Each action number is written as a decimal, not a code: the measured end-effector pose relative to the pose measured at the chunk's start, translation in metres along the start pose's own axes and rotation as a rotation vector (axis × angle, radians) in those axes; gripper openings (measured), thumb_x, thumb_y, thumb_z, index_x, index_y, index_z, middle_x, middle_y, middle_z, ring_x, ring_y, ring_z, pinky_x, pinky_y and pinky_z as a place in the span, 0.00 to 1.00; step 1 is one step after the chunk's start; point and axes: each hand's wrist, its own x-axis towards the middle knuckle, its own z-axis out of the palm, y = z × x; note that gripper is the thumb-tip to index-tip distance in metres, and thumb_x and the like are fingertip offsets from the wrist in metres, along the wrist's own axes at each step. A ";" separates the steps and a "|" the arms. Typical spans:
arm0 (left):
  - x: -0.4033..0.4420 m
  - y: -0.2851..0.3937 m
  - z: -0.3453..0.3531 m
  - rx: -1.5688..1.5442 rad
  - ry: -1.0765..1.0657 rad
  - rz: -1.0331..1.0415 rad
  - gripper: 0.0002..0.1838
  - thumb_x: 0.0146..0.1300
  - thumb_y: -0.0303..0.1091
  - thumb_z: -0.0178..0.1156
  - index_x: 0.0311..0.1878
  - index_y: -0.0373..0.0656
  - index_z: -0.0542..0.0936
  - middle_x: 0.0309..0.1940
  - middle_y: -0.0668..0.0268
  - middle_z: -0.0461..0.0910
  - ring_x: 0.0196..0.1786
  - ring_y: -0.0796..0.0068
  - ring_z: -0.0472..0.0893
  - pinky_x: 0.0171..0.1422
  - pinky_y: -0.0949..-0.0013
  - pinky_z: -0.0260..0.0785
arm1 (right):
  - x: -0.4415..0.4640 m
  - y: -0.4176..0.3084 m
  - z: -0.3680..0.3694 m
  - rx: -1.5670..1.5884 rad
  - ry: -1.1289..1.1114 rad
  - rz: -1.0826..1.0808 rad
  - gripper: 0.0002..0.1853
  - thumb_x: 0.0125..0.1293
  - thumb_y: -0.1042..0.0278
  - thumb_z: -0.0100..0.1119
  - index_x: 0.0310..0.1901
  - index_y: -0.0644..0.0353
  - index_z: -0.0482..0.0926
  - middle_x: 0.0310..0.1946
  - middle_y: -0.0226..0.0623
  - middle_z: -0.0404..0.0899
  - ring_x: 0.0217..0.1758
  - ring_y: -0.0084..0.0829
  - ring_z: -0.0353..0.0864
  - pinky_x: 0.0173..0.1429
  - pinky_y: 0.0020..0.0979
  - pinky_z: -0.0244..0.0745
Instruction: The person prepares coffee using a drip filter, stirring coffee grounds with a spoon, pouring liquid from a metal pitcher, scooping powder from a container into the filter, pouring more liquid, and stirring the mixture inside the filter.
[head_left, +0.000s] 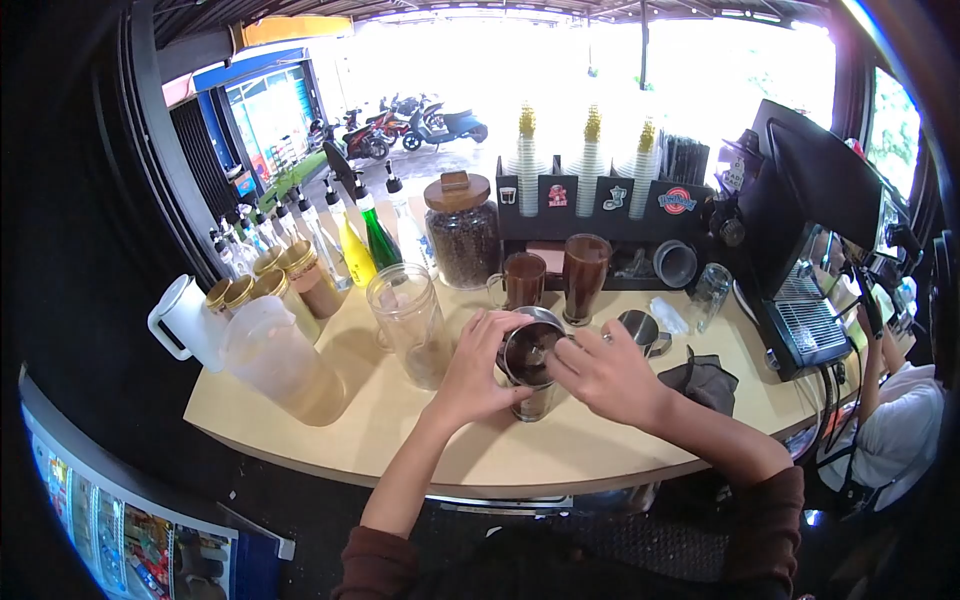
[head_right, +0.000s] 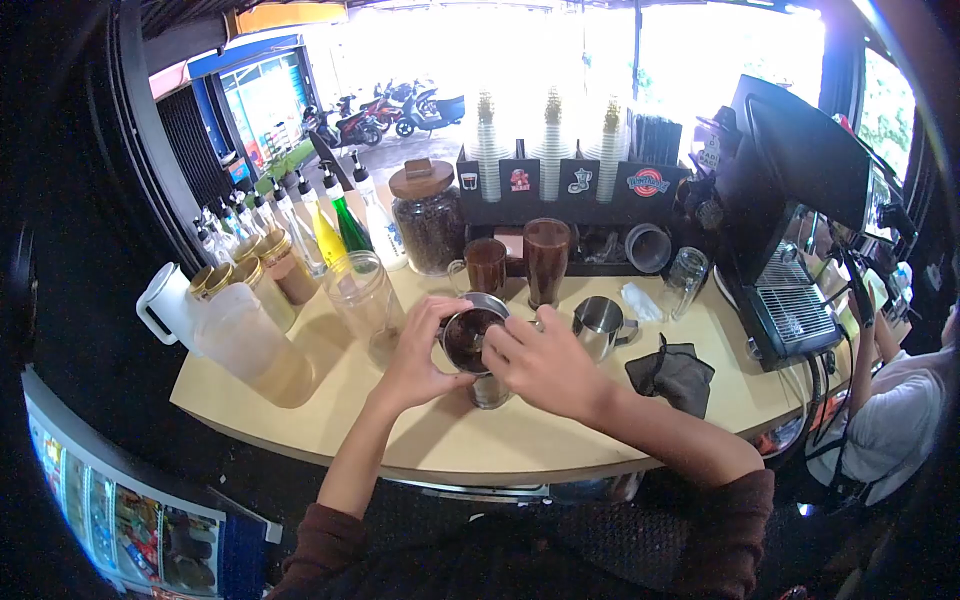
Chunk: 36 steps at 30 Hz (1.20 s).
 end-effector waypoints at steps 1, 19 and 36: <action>0.000 -0.001 0.000 -0.010 -0.005 -0.001 0.44 0.33 0.34 0.74 0.60 0.47 0.67 0.57 0.62 0.72 0.64 0.59 0.69 0.76 0.50 0.48 | 0.000 0.000 0.000 0.001 -0.001 0.002 0.13 0.52 0.67 0.56 0.41 0.57 0.78 0.33 0.28 0.70 0.39 0.27 0.71 0.39 0.34 0.59; 0.000 0.003 0.000 0.078 0.060 0.060 0.43 0.33 0.27 0.76 0.60 0.47 0.70 0.53 0.63 0.71 0.56 0.60 0.72 0.53 0.64 0.70 | -0.006 -0.023 0.002 0.147 -0.155 0.139 0.21 0.52 0.73 0.56 0.50 0.66 0.74 0.32 0.33 0.70 0.28 0.29 0.75 0.25 0.32 0.71; -0.005 0.017 0.038 0.209 0.389 0.005 0.47 0.30 0.34 0.79 0.60 0.45 0.67 0.52 0.61 0.73 0.57 0.59 0.72 0.60 0.56 0.59 | 0.008 -0.013 -0.019 0.184 -0.250 0.395 0.11 0.57 0.75 0.55 0.42 0.66 0.70 0.35 0.40 0.72 0.22 0.34 0.82 0.21 0.31 0.76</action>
